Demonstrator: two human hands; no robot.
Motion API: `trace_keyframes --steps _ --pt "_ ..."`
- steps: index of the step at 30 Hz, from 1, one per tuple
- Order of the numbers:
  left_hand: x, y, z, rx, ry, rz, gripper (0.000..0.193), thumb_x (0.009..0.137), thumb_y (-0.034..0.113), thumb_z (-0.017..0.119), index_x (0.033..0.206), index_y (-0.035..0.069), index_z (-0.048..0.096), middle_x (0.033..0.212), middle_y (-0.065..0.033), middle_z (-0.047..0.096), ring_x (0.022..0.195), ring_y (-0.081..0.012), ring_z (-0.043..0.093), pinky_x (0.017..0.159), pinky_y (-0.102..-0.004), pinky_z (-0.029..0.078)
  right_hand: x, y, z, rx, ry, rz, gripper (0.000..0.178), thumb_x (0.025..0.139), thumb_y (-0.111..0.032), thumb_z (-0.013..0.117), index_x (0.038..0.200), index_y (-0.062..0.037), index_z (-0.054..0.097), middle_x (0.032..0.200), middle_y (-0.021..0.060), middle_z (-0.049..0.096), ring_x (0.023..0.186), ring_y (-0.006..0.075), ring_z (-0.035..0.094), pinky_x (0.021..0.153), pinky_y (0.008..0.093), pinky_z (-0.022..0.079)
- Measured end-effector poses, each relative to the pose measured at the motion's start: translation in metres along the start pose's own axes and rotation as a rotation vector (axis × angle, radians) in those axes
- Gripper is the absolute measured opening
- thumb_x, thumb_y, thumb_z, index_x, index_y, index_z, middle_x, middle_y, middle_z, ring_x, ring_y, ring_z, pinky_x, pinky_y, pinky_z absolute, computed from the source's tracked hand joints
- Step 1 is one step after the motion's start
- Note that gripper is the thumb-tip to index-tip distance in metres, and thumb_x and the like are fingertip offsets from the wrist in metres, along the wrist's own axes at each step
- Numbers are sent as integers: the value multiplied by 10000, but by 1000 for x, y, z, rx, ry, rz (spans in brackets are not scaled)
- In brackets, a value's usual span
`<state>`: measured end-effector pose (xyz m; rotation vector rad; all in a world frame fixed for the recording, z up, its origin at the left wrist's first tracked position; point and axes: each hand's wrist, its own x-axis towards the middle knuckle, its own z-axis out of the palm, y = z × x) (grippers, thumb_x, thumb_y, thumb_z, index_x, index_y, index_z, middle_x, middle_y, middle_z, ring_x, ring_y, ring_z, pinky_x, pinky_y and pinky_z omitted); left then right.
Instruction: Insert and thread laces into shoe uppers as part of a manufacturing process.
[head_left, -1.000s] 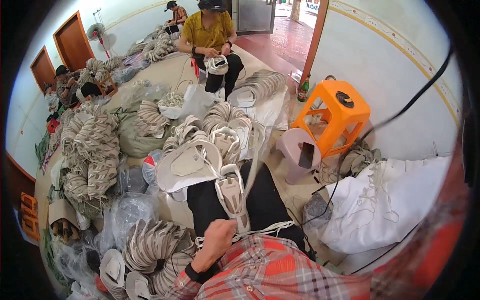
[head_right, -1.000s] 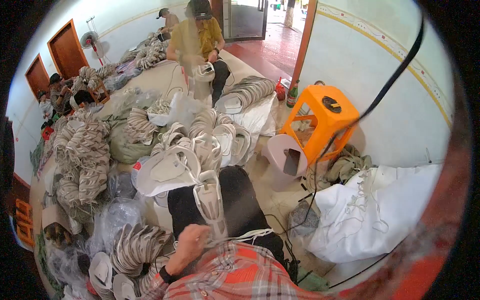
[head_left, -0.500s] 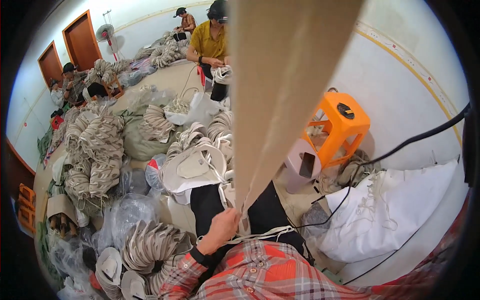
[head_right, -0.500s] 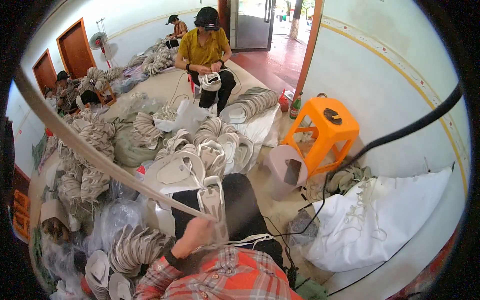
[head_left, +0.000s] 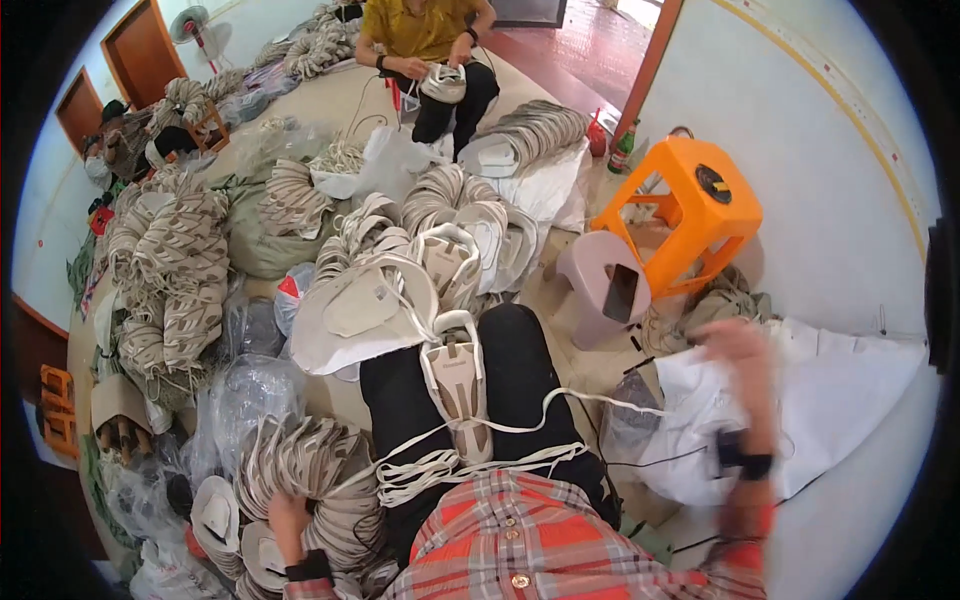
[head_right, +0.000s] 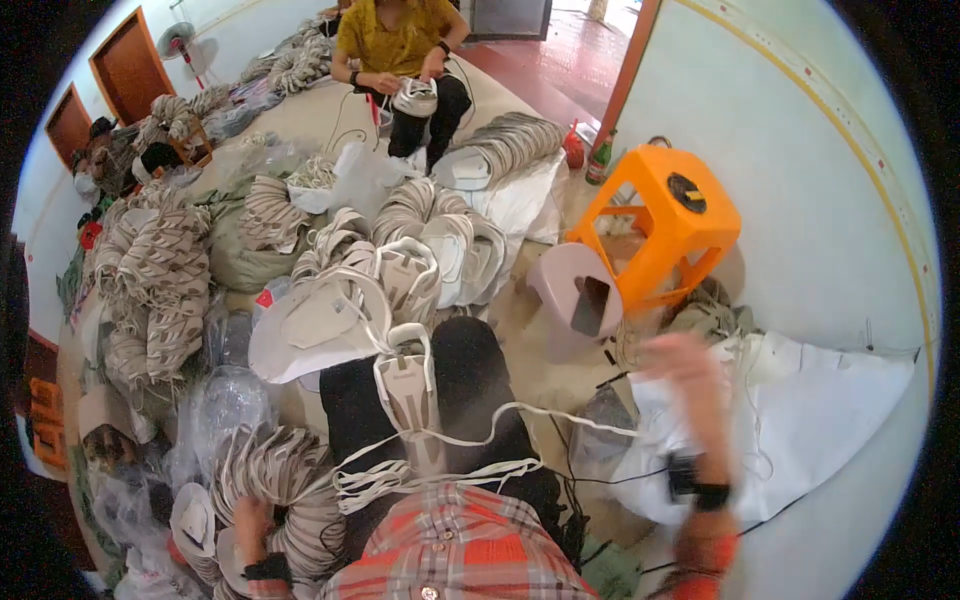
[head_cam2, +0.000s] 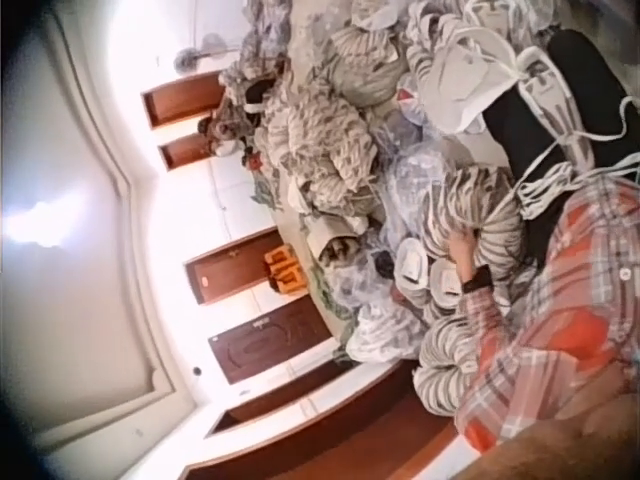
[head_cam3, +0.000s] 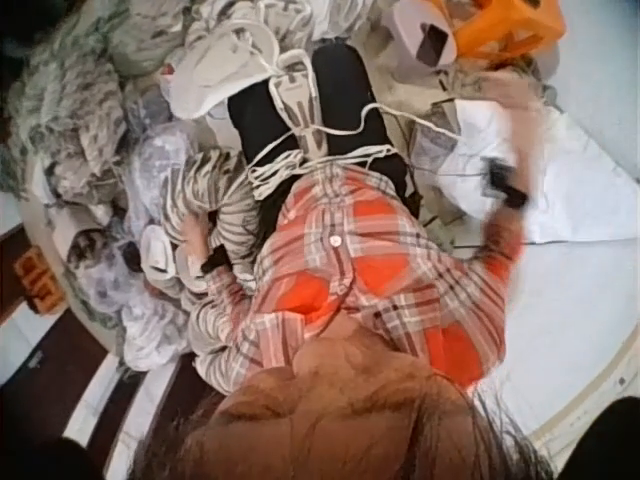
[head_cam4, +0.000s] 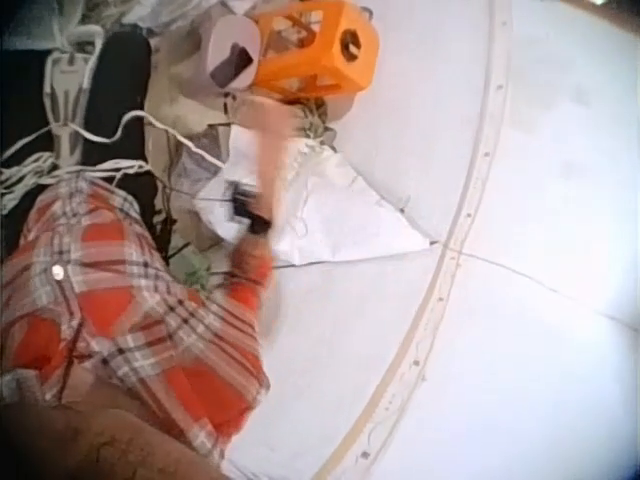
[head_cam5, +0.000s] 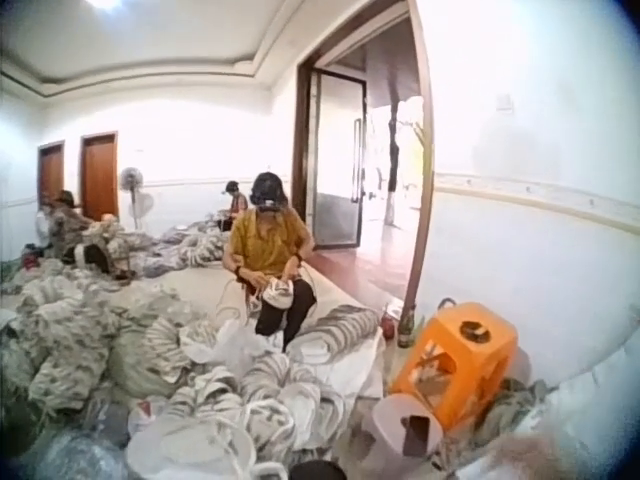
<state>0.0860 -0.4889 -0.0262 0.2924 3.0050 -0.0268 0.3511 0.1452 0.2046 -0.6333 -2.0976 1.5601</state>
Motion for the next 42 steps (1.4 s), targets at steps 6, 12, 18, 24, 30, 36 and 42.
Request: trace_keyframes --steps 6,12,18,24,30,36,42 --pt "18 321 -98 -1094 -609 389 274 915 156 451 1080 -22 579 628 -76 570 504 -113 516 497 -274 425 5 125 232 -576 -350 -123 124 809 -135 543 824 -18 580 748 159 621 686 326 622 576 394 491" --pt "17 341 -72 -1119 -776 419 371 939 170 408 1248 -33 450 563 -24 527 469 -93 486 465 -241 391 -6 115 244 -741 -373 -258 100 687 -75 567 765 -25 530 725 140 555 650 322 601 561 412 479" --pt "28 336 -81 -1183 -1004 334 400 941 184 384 1286 -13 426 544 -9 532 443 -62 459 414 -198 305 -5 109 247 -798 -398 -216 137 652 -83 577 771 -20 555 727 139 573 661 318 610 574 401 488" --pt "33 342 -95 -1085 -1046 339 387 933 176 393 1260 -25 447 529 -5 526 439 -57 458 411 -197 301 -1 111 252 -785 -399 -198 147 614 -99 580 722 1 588 699 170 604 633 340 611 573 420 488" --pt "39 343 -89 -1115 -1082 280 333 934 176 413 1189 -20 500 528 -7 528 412 -54 418 397 -200 286 9 105 252 -838 -531 -172 144 616 -155 610 679 -29 643 709 173 631 648 309 637 575 384 506" --pt "40 344 -87 -1107 -1126 244 326 951 176 371 1180 -22 490 549 -14 540 440 -81 482 434 -214 349 -7 114 262 -811 -347 -176 178 623 -121 586 752 1 585 693 171 612 613 321 620 541 414 487" --pt "68 356 -79 -641 -984 688 231 890 123 418 871 -38 582 628 -93 576 502 -174 591 487 -325 447 -7 113 258 -798 -407 -232 160 632 -66 585 766 17 560 702 180 606 630 333 623 544 414 492"
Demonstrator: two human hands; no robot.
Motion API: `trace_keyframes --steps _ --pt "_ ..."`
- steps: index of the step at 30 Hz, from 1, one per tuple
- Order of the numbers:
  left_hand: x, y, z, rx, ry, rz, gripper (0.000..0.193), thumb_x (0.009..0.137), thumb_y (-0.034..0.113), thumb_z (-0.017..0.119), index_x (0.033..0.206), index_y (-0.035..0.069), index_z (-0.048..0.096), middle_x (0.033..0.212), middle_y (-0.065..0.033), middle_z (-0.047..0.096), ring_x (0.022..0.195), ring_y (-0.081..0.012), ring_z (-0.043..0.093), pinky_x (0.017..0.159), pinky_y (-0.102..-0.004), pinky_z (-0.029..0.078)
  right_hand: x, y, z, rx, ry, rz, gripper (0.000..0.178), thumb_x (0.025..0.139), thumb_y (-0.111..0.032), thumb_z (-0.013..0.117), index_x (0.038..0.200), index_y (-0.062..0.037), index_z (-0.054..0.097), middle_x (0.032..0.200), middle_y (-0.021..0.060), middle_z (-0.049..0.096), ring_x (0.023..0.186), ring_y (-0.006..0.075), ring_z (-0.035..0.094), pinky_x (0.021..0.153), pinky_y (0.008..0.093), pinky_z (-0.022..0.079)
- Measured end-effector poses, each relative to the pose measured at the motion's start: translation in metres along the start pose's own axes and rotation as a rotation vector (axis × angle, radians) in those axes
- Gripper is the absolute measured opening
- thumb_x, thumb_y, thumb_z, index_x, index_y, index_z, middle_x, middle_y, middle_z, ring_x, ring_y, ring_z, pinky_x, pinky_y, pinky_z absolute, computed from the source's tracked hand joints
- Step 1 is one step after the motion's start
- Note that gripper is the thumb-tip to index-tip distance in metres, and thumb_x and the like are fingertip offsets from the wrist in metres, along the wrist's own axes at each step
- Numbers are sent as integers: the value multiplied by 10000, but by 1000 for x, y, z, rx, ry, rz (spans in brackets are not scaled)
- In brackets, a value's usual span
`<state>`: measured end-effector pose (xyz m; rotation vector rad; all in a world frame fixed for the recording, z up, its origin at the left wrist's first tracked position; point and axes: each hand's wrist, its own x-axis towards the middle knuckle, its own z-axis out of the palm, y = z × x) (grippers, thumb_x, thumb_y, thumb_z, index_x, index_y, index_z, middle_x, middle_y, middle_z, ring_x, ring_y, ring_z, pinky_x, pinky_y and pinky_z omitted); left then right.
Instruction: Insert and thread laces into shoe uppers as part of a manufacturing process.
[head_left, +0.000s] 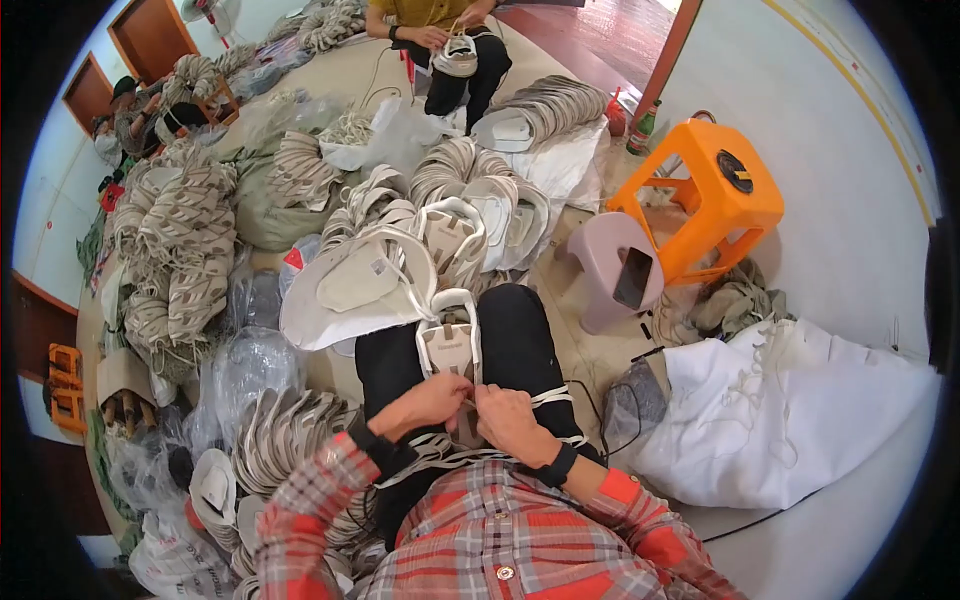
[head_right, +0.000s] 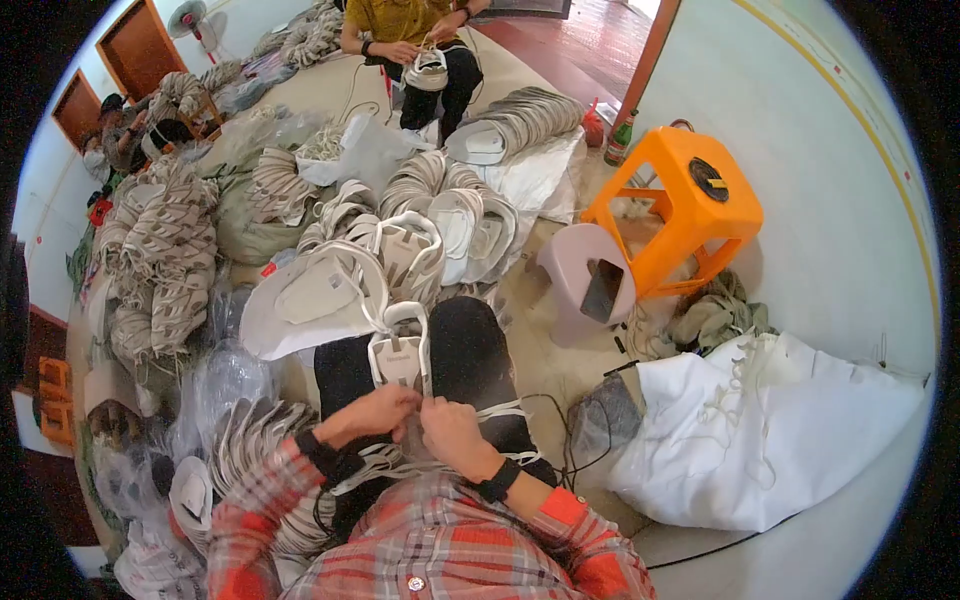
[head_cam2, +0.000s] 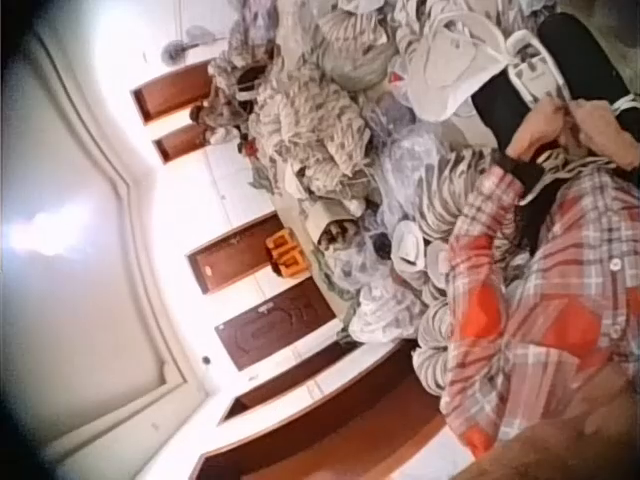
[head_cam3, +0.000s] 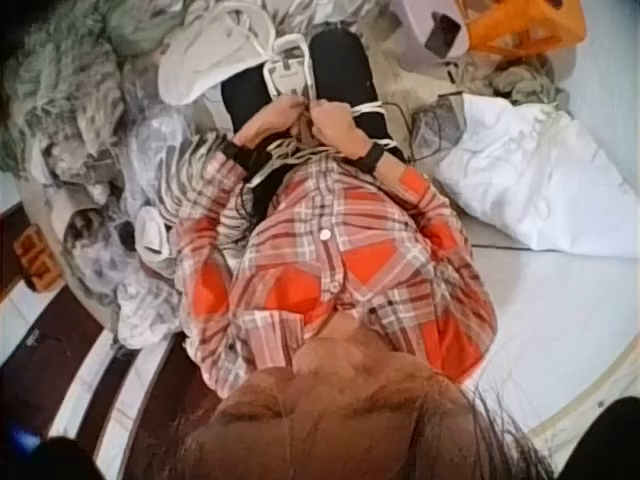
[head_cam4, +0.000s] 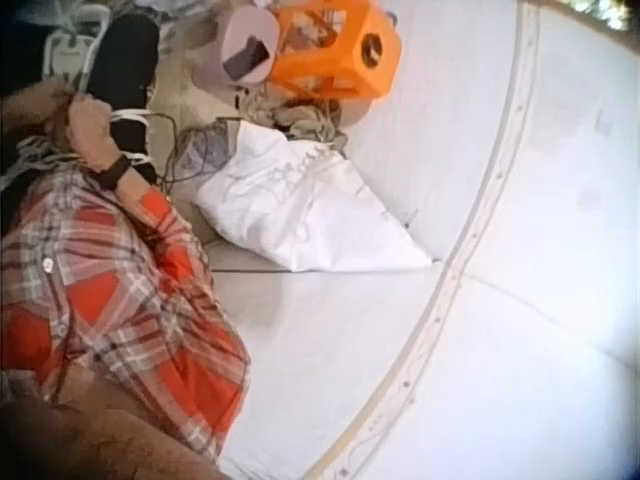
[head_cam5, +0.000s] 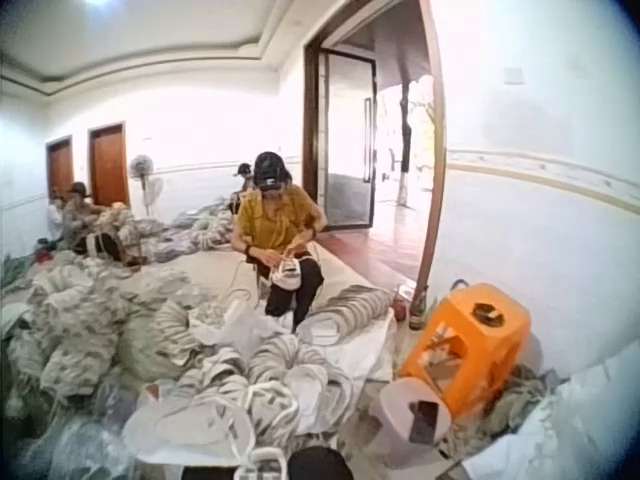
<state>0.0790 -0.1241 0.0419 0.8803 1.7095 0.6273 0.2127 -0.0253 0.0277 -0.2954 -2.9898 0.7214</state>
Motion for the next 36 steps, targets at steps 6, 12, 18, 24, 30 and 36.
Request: trace_keyframes --steps 6,12,18,24,30,36 --pt "26 6 -3 714 -31 112 176 739 106 568 842 -31 606 746 -210 624 726 -340 634 579 -424 487 2 5 1 34 -117 4 192 627 -51 595 790 43 555 713 218 606 671 377 618 605 436 507" --pt "27 17 -15 831 -178 317 229 646 41 648 831 -52 552 734 -204 613 734 -364 619 600 -420 490 4 8 8 191 29 101 170 601 -61 585 722 57 577 692 256 602 651 383 617 588 439 506" --pt "32 17 -15 875 -240 315 276 602 37 669 831 -45 540 725 -203 607 741 -373 615 607 -441 484 4 3 -1 208 -78 119 165 595 -55 566 713 57 591 641 243 589 633 409 600 579 442 499" --pt "31 17 -19 742 -232 265 276 603 56 675 826 -41 545 711 -206 604 747 -378 614 613 -447 482 7 8 17 358 25 233 189 622 -59 576 757 73 588 671 276 569 664 425 584 606 450 488" --pt "30 12 -7 1033 -32 473 152 713 169 617 734 19 609 634 -120 612 612 -280 631 525 -395 475 -4 27 8 354 -60 63 95 707 1 536 752 52 602 768 247 591 706 407 585 607 437 476" --pt "1 40 -28 1234 156 548 134 735 126 582 809 17 559 649 -87 577 590 -210 620 488 -342 452 -18 16 -37 165 211 -145 70 713 -42 581 778 -39 607 844 88 507 798 264 490 686 353 397"
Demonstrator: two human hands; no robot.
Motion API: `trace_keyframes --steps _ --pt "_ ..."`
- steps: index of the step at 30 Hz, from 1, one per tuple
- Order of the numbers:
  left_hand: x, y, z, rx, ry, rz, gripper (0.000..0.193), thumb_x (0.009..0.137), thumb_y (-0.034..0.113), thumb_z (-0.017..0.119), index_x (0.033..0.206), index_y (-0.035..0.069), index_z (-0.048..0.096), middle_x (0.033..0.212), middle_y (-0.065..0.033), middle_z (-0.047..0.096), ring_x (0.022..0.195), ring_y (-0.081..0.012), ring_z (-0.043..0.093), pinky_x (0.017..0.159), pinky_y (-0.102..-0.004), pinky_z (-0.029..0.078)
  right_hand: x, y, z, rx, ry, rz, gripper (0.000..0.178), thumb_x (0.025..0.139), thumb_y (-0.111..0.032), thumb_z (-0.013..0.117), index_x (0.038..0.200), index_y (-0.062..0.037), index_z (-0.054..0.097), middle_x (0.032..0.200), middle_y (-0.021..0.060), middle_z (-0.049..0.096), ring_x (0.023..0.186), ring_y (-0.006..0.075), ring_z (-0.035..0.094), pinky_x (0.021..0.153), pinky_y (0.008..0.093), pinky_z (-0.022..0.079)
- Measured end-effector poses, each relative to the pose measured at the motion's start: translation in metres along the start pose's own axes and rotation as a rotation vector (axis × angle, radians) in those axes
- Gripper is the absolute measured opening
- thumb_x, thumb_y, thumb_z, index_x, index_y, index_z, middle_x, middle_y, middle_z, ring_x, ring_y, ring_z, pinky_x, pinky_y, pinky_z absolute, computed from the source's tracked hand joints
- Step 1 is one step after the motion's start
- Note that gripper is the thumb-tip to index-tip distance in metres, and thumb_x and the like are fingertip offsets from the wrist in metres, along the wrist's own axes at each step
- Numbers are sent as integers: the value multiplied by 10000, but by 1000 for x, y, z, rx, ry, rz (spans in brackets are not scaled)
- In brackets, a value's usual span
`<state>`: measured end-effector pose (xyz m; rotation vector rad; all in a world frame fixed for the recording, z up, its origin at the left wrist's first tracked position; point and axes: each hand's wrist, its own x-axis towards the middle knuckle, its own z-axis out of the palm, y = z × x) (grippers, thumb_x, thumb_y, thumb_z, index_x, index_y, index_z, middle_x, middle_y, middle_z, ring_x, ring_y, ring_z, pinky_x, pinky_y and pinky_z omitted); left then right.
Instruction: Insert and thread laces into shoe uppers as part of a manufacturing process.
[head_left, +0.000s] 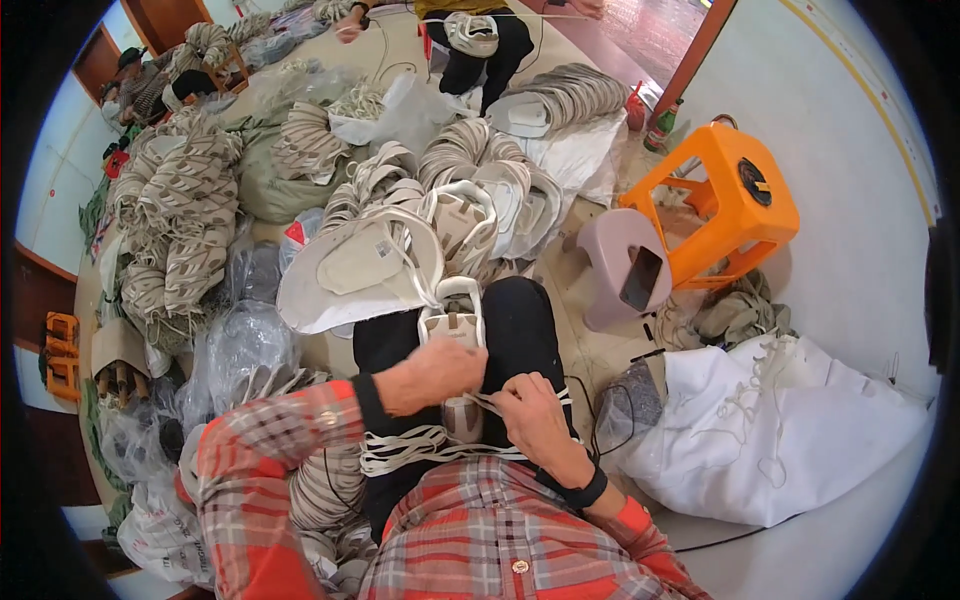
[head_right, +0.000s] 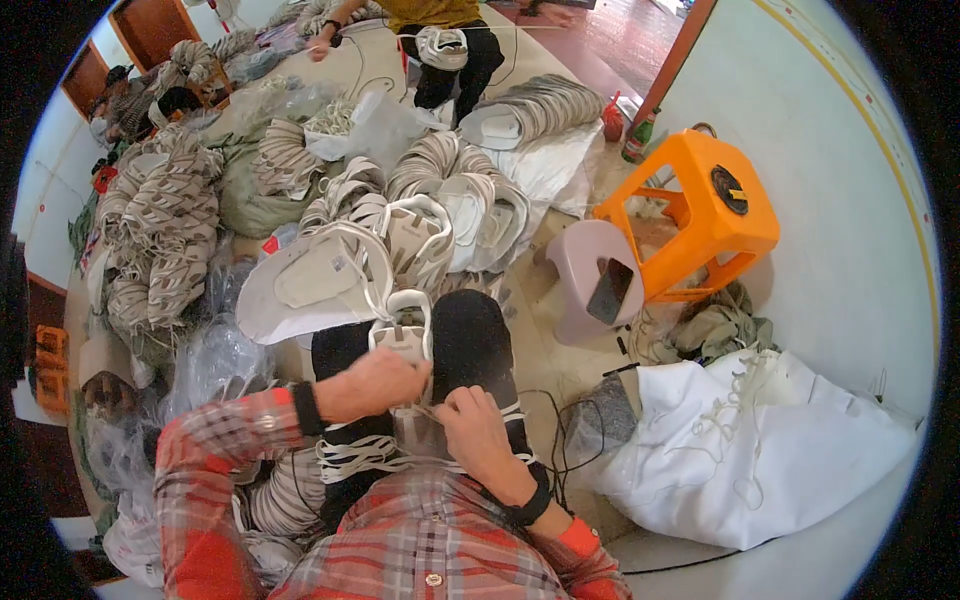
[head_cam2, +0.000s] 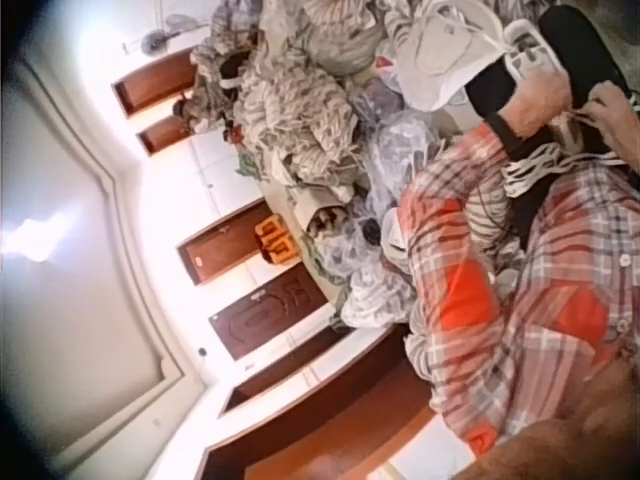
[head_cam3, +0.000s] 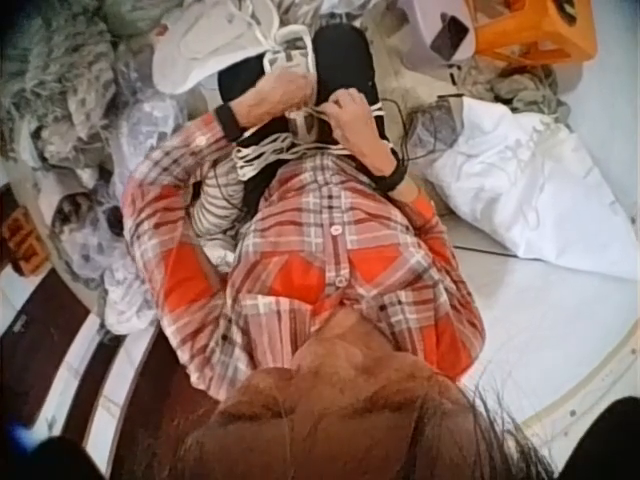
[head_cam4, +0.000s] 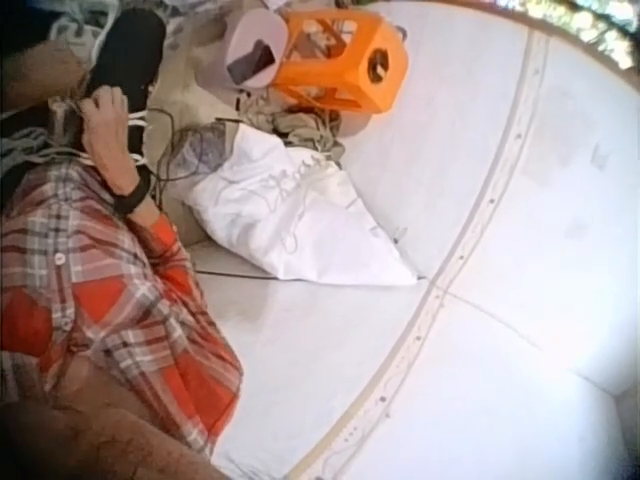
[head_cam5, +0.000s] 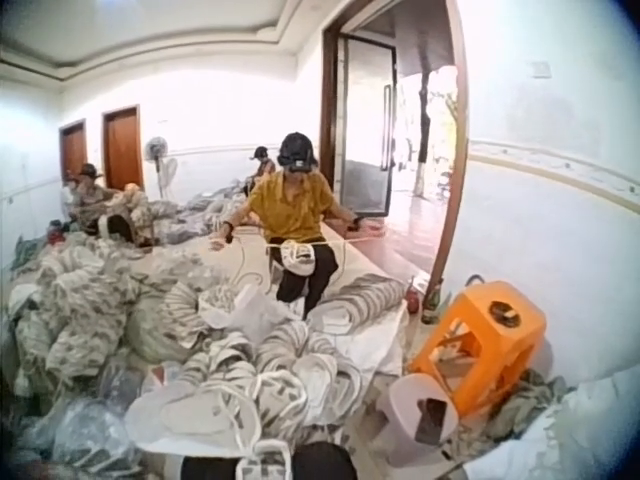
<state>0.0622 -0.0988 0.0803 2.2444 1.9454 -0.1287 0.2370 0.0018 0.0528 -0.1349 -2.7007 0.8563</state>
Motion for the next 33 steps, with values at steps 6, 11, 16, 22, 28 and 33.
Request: trace_keyframes --steps 6,11,16,22,28,33 --pt "-48 -19 -19 -35 -9 -423 155 752 92 567 855 16 481 787 -100 575 707 -207 608 548 -319 449 -7 6 10 -264 -144 -85 92 682 -115 623 761 -70 606 747 65 438 759 225 421 661 340 327" --pt "-82 -19 5 -1633 -225 -821 145 849 163 579 909 47 516 823 -60 583 694 -187 572 596 -278 448 1 0 17 -432 -201 -108 71 663 -111 567 674 -56 611 734 72 463 788 224 443 657 345 329" --pt "-91 32 42 -2897 218 -395 133 883 161 544 919 34 532 866 -89 572 756 -200 549 700 -321 454 13 -10 14 -526 -350 -131 79 649 -127 585 674 -62 622 740 81 506 778 223 459 664 353 314" --pt "-204 -64 6 -2906 1637 515 226 821 42 417 1008 -35 519 1007 -152 526 983 -238 494 857 -366 409 15 2 -14 -309 -525 -32 105 681 -142 608 672 -44 644 720 118 571 753 301 558 614 407 459" --pt "-532 -132 -138 -1704 1793 -60 247 920 2 338 1141 -52 434 1183 -171 448 1104 -267 449 995 -399 361 44 19 -23 55 -648 57 77 713 -115 633 754 -49 635 767 125 552 774 312 565 670 387 463" --pt "-536 -121 -115 -1644 1777 -210 221 953 48 337 1110 -66 444 1154 -179 468 1126 -277 433 1018 -398 341 34 26 -3 434 -393 -116 95 750 -94 619 758 -12 573 797 126 541 729 306 557 676 353 465"
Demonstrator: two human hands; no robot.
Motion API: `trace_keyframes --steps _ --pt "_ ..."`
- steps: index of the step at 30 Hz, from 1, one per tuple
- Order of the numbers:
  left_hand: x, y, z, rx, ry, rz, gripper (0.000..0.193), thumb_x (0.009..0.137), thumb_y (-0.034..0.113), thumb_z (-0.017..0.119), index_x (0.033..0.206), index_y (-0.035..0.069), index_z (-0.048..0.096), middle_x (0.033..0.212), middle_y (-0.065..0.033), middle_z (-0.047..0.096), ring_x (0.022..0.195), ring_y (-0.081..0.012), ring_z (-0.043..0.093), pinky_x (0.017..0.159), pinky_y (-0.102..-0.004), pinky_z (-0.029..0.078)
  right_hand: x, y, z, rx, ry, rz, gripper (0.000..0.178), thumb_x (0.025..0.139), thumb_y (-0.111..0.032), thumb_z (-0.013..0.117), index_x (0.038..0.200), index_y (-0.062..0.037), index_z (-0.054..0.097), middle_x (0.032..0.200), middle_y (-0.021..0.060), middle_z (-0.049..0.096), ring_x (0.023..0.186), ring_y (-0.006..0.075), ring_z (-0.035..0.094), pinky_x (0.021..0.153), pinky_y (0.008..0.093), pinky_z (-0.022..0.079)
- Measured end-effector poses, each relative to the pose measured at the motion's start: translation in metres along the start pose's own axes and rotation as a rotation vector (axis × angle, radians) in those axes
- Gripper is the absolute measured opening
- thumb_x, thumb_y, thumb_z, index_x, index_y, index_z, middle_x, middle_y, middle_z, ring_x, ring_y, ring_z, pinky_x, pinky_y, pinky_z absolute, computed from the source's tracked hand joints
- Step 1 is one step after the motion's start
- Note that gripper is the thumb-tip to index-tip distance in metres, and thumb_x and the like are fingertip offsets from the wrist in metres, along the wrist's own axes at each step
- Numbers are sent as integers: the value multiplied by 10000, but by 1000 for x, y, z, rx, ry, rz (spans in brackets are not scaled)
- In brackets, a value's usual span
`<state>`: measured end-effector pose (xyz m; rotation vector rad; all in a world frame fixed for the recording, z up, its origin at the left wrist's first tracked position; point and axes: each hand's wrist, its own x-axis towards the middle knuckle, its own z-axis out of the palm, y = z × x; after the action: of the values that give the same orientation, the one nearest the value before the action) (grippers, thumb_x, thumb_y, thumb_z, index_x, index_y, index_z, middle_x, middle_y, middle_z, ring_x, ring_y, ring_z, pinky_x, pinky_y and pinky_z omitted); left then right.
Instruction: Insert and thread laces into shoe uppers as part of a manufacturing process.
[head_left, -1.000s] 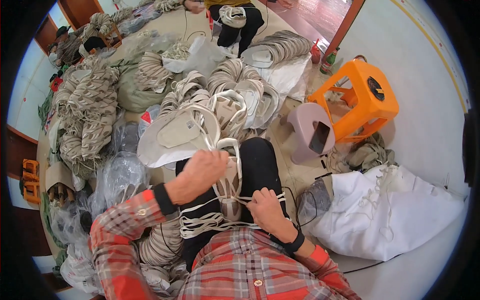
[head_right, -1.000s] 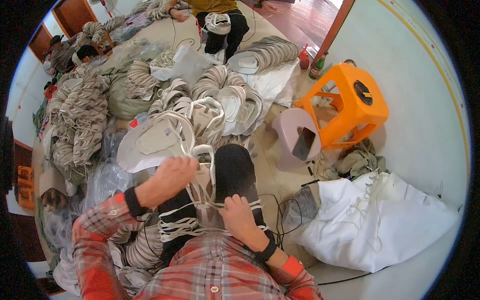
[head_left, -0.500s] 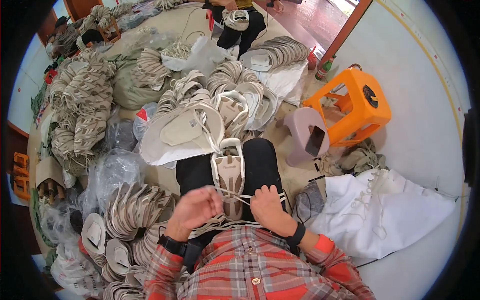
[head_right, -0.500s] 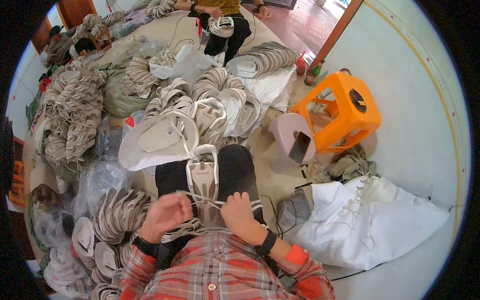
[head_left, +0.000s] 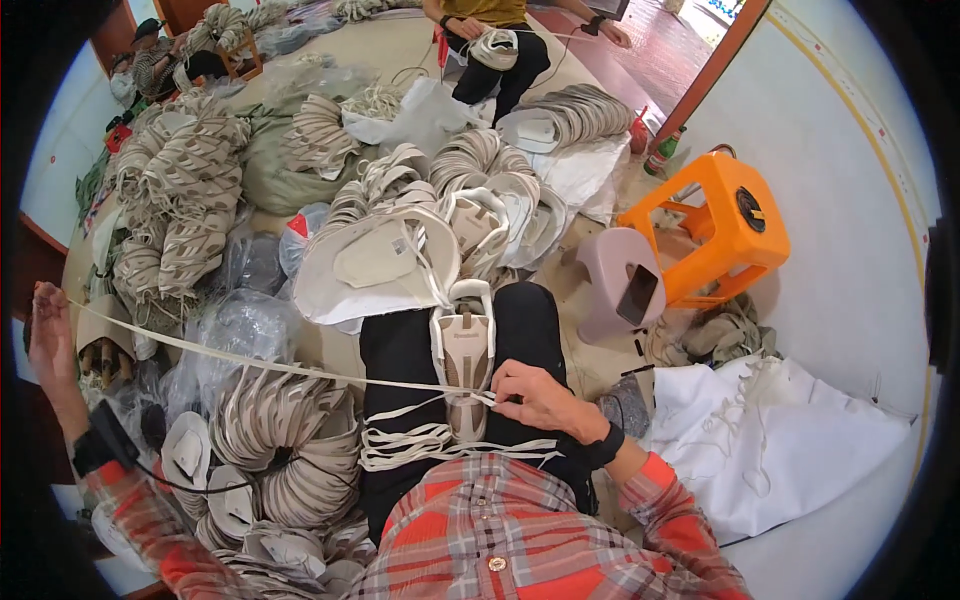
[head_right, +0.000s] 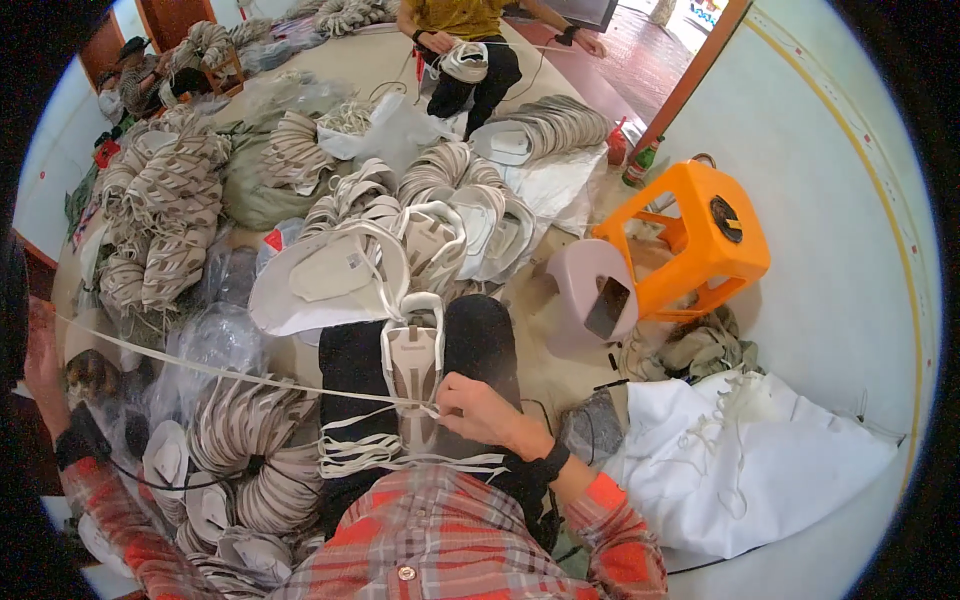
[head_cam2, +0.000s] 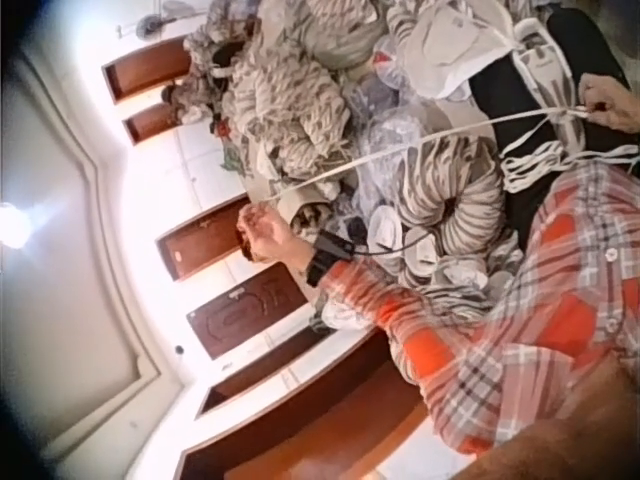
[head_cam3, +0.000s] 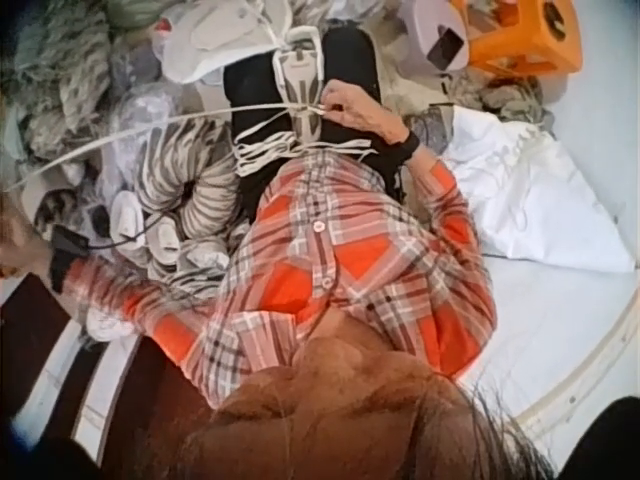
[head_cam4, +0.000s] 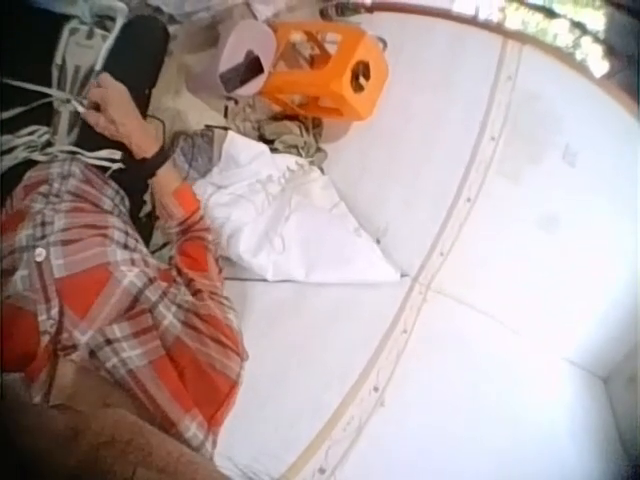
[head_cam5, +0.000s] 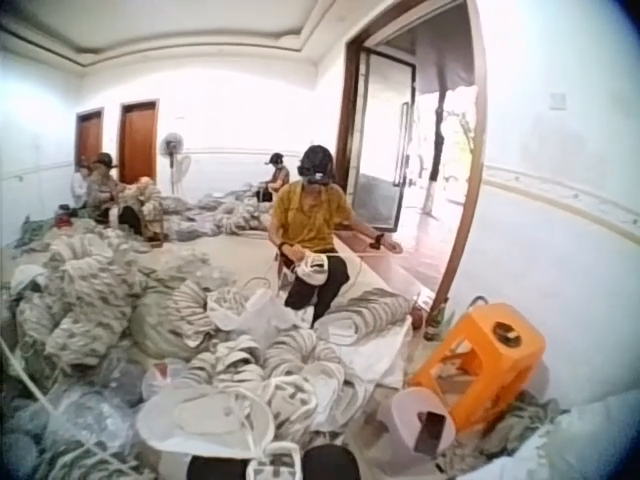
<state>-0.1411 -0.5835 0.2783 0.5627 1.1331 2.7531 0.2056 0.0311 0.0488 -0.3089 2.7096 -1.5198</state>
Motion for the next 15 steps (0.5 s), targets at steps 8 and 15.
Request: trace_keyframes --steps 8,15 --pt "-57 -80 -49 281 364 0 153 922 104 450 985 -27 498 935 -85 533 852 -179 514 745 -290 448 -9 -2 29 -115 180 76 89 794 -96 579 837 -43 521 797 117 473 677 313 557 592 391 469" --pt "-175 -368 201 1064 -239 -605 161 839 76 547 992 55 592 660 9 580 528 -65 511 469 -226 415 -18 -3 38 -423 352 27 99 790 -75 555 806 -44 463 785 121 431 585 298 552 466 371 464"
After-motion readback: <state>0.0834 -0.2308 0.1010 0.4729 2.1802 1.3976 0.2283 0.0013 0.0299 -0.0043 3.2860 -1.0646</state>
